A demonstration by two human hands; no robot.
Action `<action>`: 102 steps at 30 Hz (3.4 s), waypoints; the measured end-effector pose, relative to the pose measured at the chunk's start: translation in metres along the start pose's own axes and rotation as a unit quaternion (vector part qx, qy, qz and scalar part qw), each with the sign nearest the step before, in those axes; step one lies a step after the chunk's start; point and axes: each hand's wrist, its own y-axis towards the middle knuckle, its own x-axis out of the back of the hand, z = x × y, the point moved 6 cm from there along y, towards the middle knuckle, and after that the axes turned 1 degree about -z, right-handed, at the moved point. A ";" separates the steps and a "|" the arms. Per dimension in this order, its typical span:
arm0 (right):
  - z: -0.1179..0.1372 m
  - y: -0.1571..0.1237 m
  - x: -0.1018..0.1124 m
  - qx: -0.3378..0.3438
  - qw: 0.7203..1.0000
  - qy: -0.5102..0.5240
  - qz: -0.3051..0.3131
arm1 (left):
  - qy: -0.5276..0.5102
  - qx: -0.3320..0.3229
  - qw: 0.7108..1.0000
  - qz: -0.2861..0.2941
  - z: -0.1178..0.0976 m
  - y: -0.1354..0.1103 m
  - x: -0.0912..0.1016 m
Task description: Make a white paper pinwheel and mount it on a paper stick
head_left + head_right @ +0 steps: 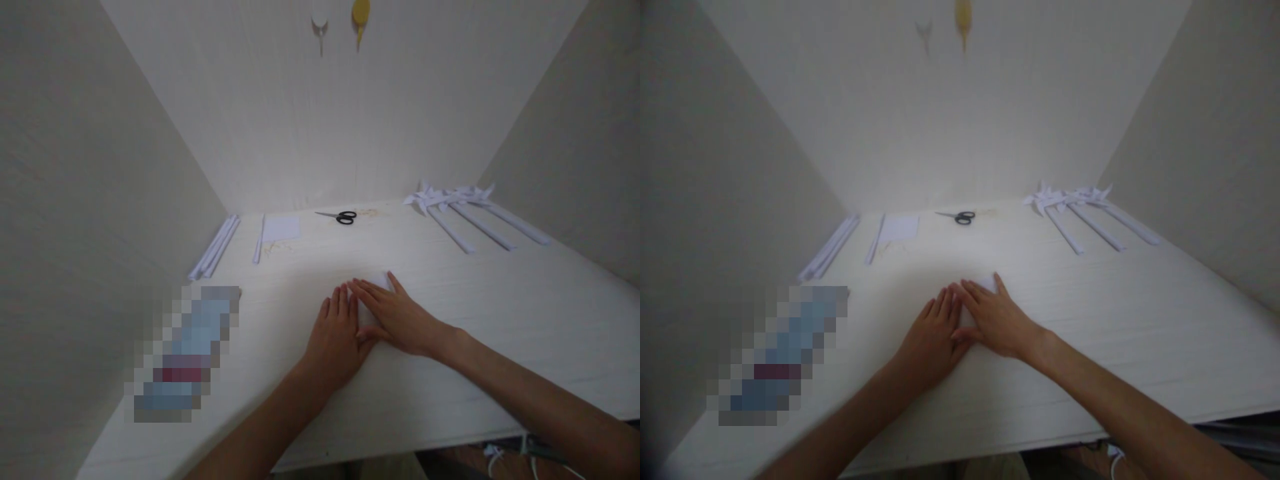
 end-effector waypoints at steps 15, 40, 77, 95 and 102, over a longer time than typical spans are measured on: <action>-0.052 -0.022 -0.002 -0.031 0.998 -0.056 -0.020 | 0.020 0.000 1.000 -0.009 0.004 0.000 -0.002; -0.040 -0.022 -0.006 -0.010 0.998 -0.062 0.008 | -0.013 -0.028 1.000 -0.002 0.020 0.021 -0.001; 0.008 0.043 -0.021 -0.004 1.000 0.022 -0.018 | 0.083 0.115 0.990 -0.010 0.054 0.007 0.002; -0.016 0.005 -0.009 -0.072 0.993 -0.089 -0.030 | 0.058 0.125 0.989 -0.055 0.057 0.005 -0.002; -0.016 0.006 -0.011 -0.064 0.995 -0.074 -0.013 | 0.082 0.088 0.987 -0.109 0.043 0.006 0.011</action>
